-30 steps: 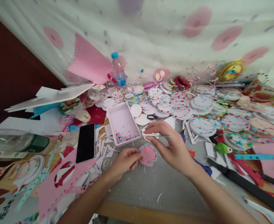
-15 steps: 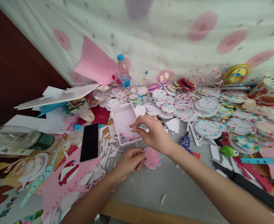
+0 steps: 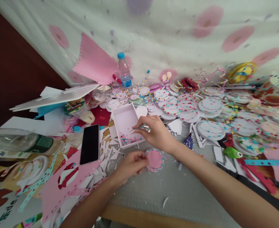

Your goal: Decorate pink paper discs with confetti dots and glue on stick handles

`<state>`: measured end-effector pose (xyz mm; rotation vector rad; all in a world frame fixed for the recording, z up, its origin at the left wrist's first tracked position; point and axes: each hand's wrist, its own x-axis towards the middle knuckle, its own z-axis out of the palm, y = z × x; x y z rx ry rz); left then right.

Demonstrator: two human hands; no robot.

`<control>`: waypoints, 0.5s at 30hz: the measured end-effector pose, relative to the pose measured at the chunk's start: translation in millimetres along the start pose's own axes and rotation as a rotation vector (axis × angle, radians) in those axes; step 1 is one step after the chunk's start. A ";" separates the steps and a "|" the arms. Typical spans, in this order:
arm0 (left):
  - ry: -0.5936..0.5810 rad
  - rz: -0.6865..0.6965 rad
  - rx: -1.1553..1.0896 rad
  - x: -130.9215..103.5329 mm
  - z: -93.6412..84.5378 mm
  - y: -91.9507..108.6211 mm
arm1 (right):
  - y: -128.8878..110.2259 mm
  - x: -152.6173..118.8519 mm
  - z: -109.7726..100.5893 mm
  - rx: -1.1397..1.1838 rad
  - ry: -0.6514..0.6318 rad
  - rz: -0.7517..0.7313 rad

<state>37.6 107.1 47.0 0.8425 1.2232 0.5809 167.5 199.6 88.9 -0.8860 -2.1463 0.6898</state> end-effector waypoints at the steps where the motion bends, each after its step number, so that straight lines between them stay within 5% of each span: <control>1: 0.004 0.000 0.006 -0.4 0.1 0.3 | -0.6 -2.2 -3.9 0.018 0.017 0.028; 9: 0.024 -0.015 0.023 -1.6 -0.1 2.4 | -3.2 -16.6 -34.9 0.155 0.154 0.204; 15: 0.020 -0.016 0.044 -3.0 -1.3 3.5 | -1.3 -14.6 -37.9 0.261 0.210 0.225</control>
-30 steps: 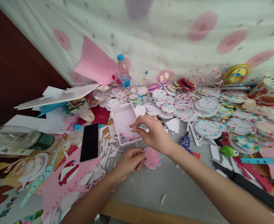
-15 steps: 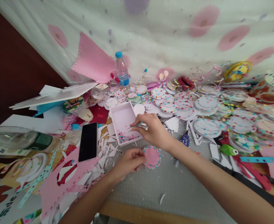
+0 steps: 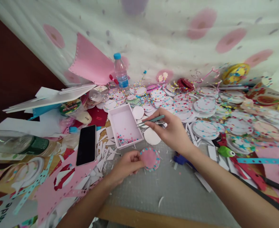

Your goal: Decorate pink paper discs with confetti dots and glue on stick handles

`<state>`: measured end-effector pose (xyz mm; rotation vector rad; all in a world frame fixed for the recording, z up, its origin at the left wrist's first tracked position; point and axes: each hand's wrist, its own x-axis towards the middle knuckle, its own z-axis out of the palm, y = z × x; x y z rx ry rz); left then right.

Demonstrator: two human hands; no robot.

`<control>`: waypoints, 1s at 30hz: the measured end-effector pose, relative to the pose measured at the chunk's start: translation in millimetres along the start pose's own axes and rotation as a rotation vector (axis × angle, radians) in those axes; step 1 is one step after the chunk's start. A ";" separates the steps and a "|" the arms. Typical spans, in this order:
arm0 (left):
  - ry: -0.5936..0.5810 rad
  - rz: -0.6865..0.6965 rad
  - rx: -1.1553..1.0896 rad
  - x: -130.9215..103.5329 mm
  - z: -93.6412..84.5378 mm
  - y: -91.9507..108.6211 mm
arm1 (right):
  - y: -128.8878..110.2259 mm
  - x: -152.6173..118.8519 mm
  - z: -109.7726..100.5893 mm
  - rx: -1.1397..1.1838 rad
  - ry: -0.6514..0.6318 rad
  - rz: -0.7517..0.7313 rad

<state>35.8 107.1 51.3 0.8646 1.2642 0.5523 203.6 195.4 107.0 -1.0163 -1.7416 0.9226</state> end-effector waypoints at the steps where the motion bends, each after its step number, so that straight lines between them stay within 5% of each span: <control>1: -0.003 0.002 -0.002 -0.2 0.1 0.2 | 0.9 0.0 1.1 0.008 0.000 0.001; 30: -0.015 0.043 0.032 7.2 0.2 -13.4 | 12.7 -11.9 -4.1 -0.096 0.019 0.007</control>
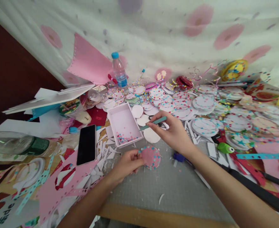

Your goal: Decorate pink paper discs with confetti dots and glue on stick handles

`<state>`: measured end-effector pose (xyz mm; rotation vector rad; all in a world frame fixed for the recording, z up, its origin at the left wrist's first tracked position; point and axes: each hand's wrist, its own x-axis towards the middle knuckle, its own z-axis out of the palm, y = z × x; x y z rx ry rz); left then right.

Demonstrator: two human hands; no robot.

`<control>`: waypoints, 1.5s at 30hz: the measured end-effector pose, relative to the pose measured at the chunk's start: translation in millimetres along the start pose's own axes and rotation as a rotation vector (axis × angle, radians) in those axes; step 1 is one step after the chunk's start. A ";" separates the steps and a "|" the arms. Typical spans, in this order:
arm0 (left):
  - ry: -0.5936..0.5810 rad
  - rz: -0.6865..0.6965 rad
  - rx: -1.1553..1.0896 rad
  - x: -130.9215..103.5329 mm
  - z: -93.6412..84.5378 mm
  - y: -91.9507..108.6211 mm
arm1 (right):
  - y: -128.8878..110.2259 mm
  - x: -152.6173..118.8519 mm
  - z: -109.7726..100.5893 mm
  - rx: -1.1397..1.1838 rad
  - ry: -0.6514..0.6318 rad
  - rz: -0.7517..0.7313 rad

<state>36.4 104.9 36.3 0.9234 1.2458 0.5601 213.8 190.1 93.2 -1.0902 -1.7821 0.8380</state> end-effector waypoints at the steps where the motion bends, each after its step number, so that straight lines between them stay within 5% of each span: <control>1: -0.001 0.002 0.000 -0.2 0.0 -0.1 | 1.4 -1.1 -0.8 -0.021 0.002 0.005; 11: 0.006 -0.019 -0.005 -3.6 2.5 7.8 | 0.4 -7.8 6.6 -0.228 0.023 -0.053; 24: 0.000 -0.002 0.023 -2.1 1.6 5.5 | -2.0 -8.1 24.2 -0.600 -0.145 -0.269; 35: -0.013 0.003 -0.004 -3.1 1.8 8.2 | 7.4 -10.6 34.6 -0.511 -0.209 -0.147; 45: 0.003 -0.016 -0.021 -3.2 2.1 8.4 | -7.6 -11.3 23.0 -0.440 -0.038 -0.257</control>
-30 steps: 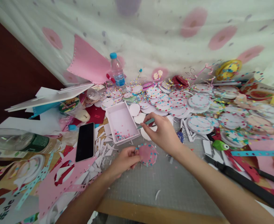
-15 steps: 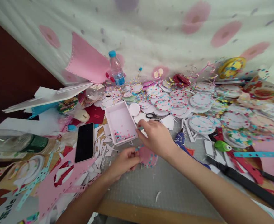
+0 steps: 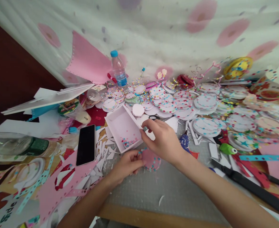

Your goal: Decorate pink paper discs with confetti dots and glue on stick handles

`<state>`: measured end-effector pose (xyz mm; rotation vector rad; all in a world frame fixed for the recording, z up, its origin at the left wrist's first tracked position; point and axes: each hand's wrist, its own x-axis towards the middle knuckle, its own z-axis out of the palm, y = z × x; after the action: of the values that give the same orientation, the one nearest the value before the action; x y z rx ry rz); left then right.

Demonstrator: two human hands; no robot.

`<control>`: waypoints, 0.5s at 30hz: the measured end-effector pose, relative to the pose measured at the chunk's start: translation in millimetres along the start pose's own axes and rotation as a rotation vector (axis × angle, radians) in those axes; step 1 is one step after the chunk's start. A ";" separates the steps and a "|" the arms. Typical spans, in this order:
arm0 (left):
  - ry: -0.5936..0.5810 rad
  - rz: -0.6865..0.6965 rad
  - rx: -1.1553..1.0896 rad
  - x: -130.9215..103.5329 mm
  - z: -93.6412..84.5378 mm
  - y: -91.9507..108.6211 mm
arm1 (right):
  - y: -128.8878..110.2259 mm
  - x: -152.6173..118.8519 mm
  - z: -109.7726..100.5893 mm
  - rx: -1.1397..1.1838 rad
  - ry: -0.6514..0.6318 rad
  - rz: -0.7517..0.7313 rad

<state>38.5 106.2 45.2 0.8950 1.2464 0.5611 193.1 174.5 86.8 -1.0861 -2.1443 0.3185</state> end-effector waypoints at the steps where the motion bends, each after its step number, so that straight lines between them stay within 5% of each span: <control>1: 0.002 -0.001 0.007 0.3 0.0 -0.5 | -0.2 0.1 -2.6 0.007 0.016 0.003; 9: 0.011 -0.017 -0.028 0.9 0.8 0.1 | 3.0 2.5 -13.1 0.255 0.085 0.103; 15: 0.071 -0.007 -0.108 2.8 2.4 -0.7 | 11.9 1.1 -11.8 0.335 -0.117 0.194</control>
<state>41.5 107.4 43.2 0.7857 1.2708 0.6533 207.9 181.6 90.0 -1.0993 -1.9930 0.8187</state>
